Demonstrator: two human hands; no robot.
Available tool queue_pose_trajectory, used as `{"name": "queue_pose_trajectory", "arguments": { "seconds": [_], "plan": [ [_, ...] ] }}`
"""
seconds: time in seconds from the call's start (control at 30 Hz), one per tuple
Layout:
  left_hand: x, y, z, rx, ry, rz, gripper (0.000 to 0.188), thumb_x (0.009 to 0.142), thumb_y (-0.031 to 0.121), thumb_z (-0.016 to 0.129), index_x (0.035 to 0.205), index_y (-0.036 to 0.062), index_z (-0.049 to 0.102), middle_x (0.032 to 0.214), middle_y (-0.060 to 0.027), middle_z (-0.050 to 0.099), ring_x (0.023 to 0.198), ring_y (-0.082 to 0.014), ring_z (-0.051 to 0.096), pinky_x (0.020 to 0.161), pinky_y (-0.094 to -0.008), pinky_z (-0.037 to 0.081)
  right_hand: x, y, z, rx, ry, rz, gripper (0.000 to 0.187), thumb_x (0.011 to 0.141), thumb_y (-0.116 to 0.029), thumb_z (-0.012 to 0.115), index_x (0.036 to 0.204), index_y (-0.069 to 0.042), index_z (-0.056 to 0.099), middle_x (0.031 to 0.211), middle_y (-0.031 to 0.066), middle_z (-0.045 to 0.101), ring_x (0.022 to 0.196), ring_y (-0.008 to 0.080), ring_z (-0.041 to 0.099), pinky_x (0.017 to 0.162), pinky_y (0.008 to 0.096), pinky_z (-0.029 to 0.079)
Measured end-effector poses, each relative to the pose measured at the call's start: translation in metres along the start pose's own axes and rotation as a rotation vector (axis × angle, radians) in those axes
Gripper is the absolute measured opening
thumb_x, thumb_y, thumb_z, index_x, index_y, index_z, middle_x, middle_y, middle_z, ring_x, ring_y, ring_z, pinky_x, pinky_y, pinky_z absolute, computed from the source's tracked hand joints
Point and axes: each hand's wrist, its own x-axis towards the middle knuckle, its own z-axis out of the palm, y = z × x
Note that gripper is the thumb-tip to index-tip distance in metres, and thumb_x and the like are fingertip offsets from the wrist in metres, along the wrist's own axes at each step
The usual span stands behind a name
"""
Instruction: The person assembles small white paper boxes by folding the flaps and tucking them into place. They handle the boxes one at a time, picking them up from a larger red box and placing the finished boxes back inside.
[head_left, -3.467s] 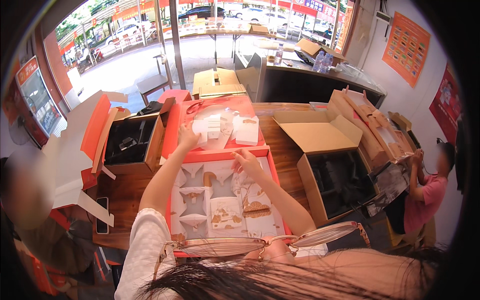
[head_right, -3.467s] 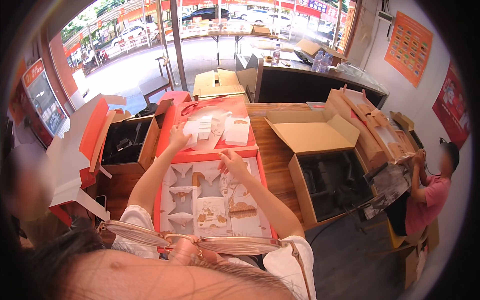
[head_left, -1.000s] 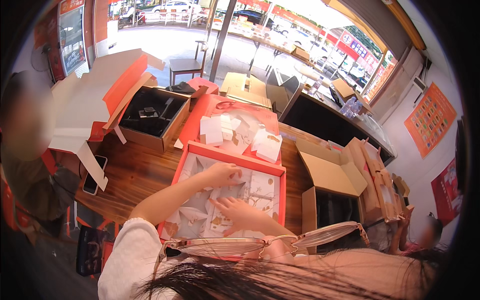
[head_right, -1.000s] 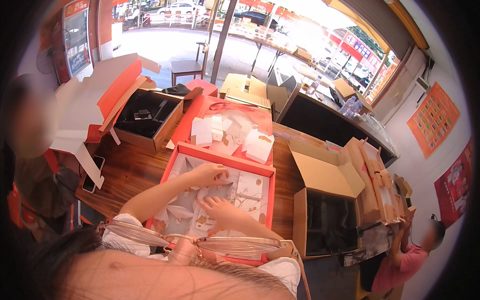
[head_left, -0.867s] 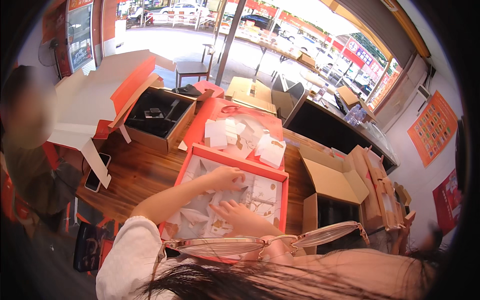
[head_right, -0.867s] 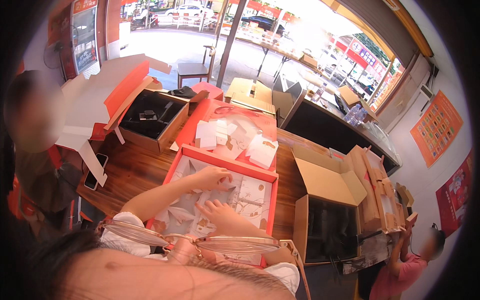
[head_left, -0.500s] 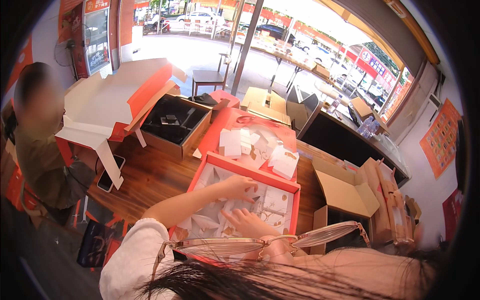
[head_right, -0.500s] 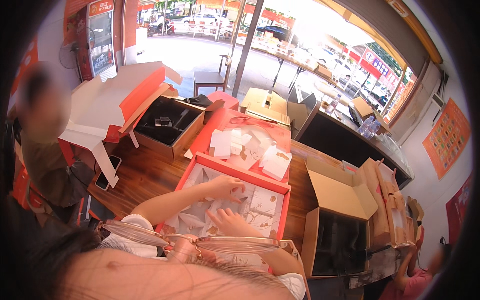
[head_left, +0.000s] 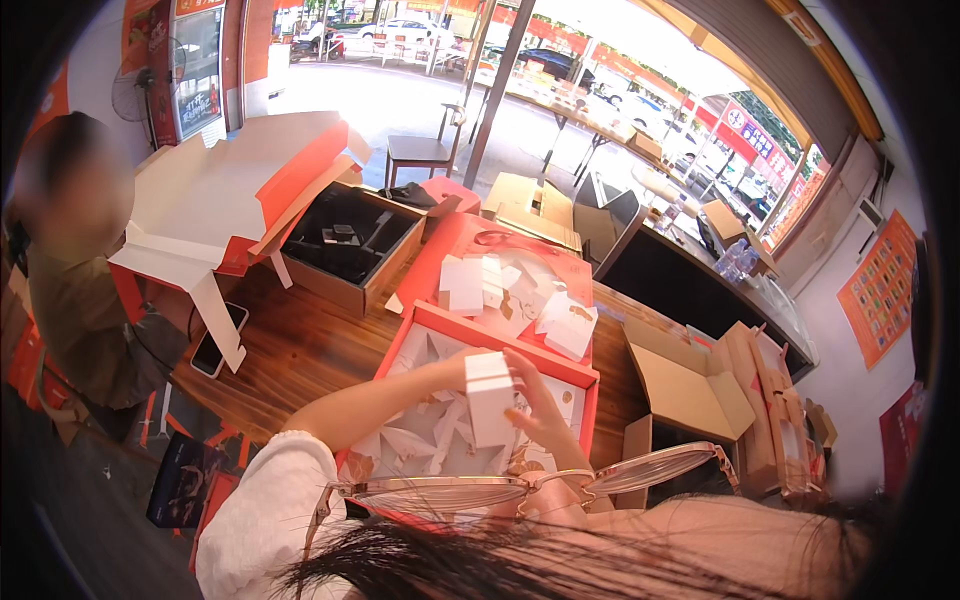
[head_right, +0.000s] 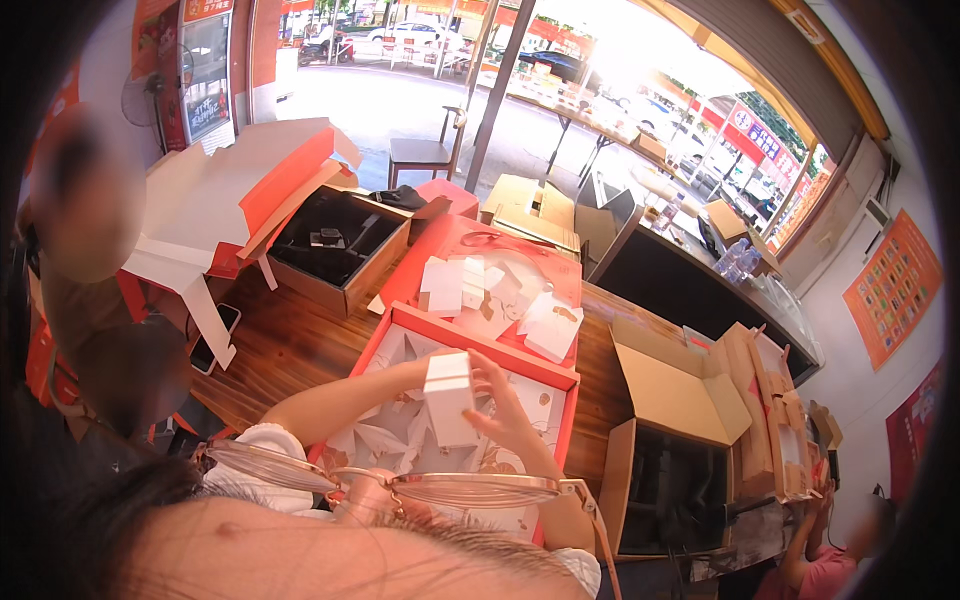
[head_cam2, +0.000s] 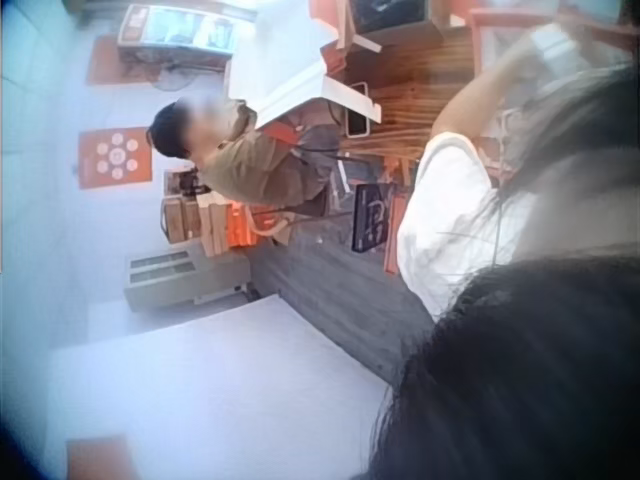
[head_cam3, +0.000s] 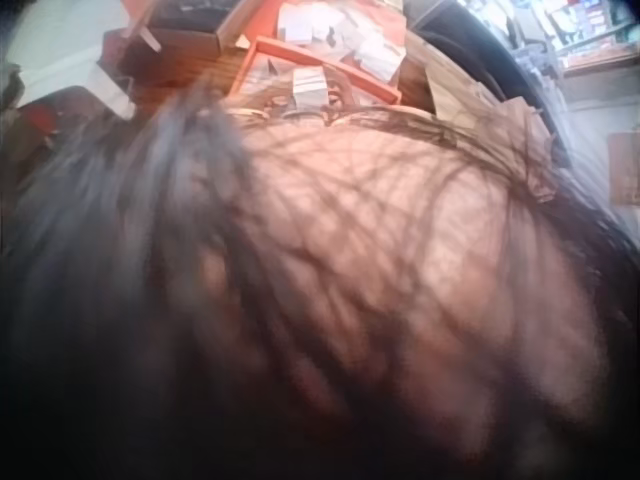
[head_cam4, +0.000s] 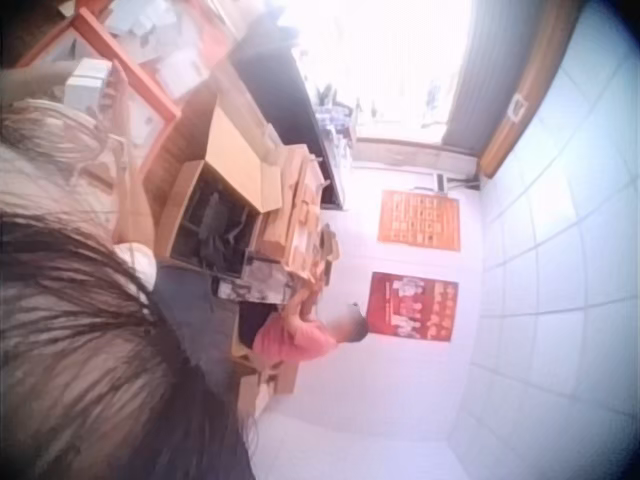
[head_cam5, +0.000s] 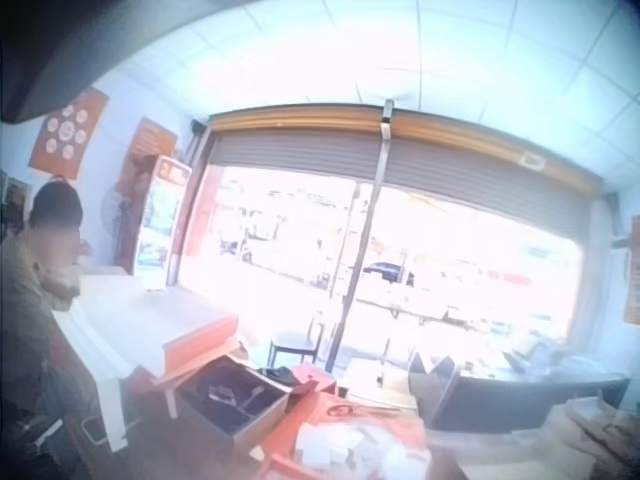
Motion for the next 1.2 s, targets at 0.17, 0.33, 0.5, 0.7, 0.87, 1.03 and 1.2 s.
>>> {"name": "queue_pose_trajectory", "arguments": {
  "seconds": [0.17, 0.33, 0.5, 0.7, 0.87, 1.03, 1.2],
  "plan": [
    [0.013, 0.006, 0.001, -0.282, 0.270, -0.088, 0.031, 0.092, 0.022, 0.051, 0.118, 0.0060, 0.055, 0.086, -0.0051, 0.063, 0.064, -0.0087, 0.059, 0.054, -0.0224, 0.049, -0.005, 0.035, -0.012, 0.375, 0.425, 0.150, 0.063, 0.085, -0.040, 0.044, 0.137, -0.004, 0.036, 0.125, 0.0070, 0.050, 0.117, 0.0204, 0.046, 0.097, 0.0325, 0.036],
    [0.010, 0.030, -0.023, -0.810, 0.375, -0.180, 0.042, 0.096, 0.030, 0.045, 0.130, 0.0066, 0.044, 0.108, -0.0070, 0.058, 0.090, -0.0142, 0.059, 0.074, -0.0261, 0.049, -0.006, 0.053, -0.028, 0.805, 0.531, 0.125, 0.051, 0.090, -0.042, 0.043, 0.130, -0.010, 0.045, 0.121, 0.0013, 0.054, 0.113, 0.0156, 0.050, 0.094, 0.0350, 0.039],
    [0.006, 0.042, -0.022, -0.187, 0.420, 0.165, 0.063, 0.087, 0.035, 0.059, 0.139, 0.0088, 0.036, 0.130, -0.0129, 0.044, 0.118, -0.0244, 0.044, 0.100, -0.0362, 0.036, 0.005, 0.047, -0.026, 0.747, 0.598, 0.176, 0.050, 0.092, -0.041, 0.044, 0.130, -0.009, 0.045, 0.122, 0.0016, 0.055, 0.113, 0.0162, 0.050, 0.096, 0.0355, 0.038],
    [0.000, 0.066, -0.018, 0.048, 0.279, 0.201, 0.088, 0.073, 0.032, 0.073, 0.143, 0.0087, 0.027, 0.142, -0.0137, 0.033, 0.132, -0.0290, 0.031, 0.107, -0.0415, 0.027, 0.003, 0.047, -0.022, 0.638, 0.571, 0.211, 0.053, 0.093, -0.043, 0.044, 0.132, -0.008, 0.042, 0.127, 0.0026, 0.052, 0.118, 0.0162, 0.047, 0.101, 0.0355, 0.035],
    [-0.006, 0.062, -0.021, 0.054, 0.290, 0.203, 0.094, 0.067, 0.027, 0.078, 0.144, 0.0087, 0.026, 0.143, -0.0145, 0.033, 0.131, -0.0300, 0.033, 0.107, -0.0418, 0.029, 0.008, 0.066, -0.019, 0.571, 0.491, 0.255, 0.054, 0.094, -0.044, 0.043, 0.133, -0.006, 0.041, 0.131, 0.0037, 0.050, 0.120, 0.0156, 0.046, 0.102, 0.0355, 0.032],
    [-0.001, 0.067, -0.020, 0.049, 0.290, 0.176, 0.095, 0.064, 0.027, 0.082, 0.142, 0.0104, 0.030, 0.139, -0.0146, 0.037, 0.126, -0.0296, 0.041, 0.100, -0.0413, 0.038, 0.006, 0.044, -0.023, 0.591, 0.458, 0.281, 0.055, 0.092, -0.037, 0.048, 0.135, -0.004, 0.037, 0.131, 0.0061, 0.047, 0.123, 0.0163, 0.042, 0.103, 0.0345, 0.031],
    [0.004, 0.065, -0.022, 0.257, 0.345, 0.215, 0.096, 0.061, 0.028, 0.083, 0.141, 0.0109, 0.032, 0.134, -0.0147, 0.039, 0.123, -0.0327, 0.042, 0.098, -0.0422, 0.040, 0.006, 0.047, -0.024, 0.504, 0.465, 0.313, 0.055, 0.089, -0.028, 0.054, 0.136, -0.005, 0.035, 0.131, 0.0083, 0.045, 0.124, 0.0177, 0.041, 0.102, 0.0339, 0.031]
  ]
}}
